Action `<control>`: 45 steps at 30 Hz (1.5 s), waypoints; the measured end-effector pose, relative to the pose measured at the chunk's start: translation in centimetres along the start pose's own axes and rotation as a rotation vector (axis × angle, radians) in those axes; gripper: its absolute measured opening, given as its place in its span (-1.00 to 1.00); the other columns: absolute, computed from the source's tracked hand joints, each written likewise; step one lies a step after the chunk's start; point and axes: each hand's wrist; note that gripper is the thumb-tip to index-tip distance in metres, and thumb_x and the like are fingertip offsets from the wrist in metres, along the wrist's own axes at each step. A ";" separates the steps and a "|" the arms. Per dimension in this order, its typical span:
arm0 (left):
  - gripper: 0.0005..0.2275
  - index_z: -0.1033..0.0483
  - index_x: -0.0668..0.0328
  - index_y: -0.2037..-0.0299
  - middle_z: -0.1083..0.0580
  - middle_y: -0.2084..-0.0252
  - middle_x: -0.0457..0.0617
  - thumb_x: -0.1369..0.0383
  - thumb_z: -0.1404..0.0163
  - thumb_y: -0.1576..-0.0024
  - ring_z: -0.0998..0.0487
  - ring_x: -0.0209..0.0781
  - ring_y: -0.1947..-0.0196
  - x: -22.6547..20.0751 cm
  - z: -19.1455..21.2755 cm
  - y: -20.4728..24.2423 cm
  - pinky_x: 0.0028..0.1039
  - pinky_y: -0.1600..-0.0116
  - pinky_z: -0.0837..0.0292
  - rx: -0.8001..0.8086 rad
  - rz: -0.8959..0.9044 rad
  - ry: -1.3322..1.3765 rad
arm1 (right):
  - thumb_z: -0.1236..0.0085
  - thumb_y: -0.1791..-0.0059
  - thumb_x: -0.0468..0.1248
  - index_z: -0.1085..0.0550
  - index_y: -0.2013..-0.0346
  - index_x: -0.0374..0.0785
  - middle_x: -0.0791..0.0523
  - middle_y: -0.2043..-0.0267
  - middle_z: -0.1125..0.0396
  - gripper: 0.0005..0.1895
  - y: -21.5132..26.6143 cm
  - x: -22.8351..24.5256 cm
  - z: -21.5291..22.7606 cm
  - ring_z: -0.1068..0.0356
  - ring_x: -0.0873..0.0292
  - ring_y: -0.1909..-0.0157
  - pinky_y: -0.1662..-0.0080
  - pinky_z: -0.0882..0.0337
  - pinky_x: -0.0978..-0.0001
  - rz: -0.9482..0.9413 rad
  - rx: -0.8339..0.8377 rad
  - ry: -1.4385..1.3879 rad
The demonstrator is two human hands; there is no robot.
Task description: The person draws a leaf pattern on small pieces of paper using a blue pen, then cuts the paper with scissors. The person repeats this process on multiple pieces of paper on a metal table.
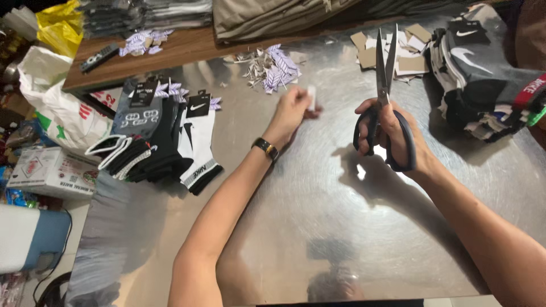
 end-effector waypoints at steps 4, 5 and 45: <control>-0.84 -0.44 0.43 0.06 -0.53 0.21 0.11 0.45 0.00 -0.25 -0.63 -0.15 0.27 -3.5 -1.0 3.6 -0.37 0.21 -0.55 0.029 -0.051 0.117 | 0.22 -0.13 0.18 -0.33 -0.09 -0.32 0.14 0.38 -0.30 -0.40 -0.1 0.3 -0.4 -0.38 0.27 0.40 0.33 -0.41 0.45 0.024 0.060 -0.014; -0.83 -0.47 0.45 0.05 -0.55 0.19 0.11 0.45 -0.02 -0.26 -0.63 -0.18 0.23 -4.1 -1.5 4.7 -0.40 0.12 -0.59 0.060 -0.115 0.130 | 0.20 -0.13 0.16 -0.33 -0.09 -0.31 0.14 0.38 -0.29 -0.41 0.0 0.3 -0.6 -0.37 0.28 0.38 0.32 -0.42 0.46 0.036 0.089 0.002; -0.84 -0.61 0.47 0.14 -0.60 0.28 0.01 0.50 -0.13 -0.13 -0.61 -0.34 0.31 -8.6 -5.3 10.1 -0.55 0.17 -0.55 -0.121 -0.198 0.056 | 0.01 0.06 0.08 -0.42 0.06 -0.16 0.20 0.62 -0.25 -0.55 2.1 0.7 -4.8 -0.33 0.27 0.53 0.42 -0.35 0.36 -0.170 -0.004 0.447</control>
Point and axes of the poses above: each hand's wrist, its own y-axis away from the middle knuckle, its own z-axis out of the back of the hand, x = y × z
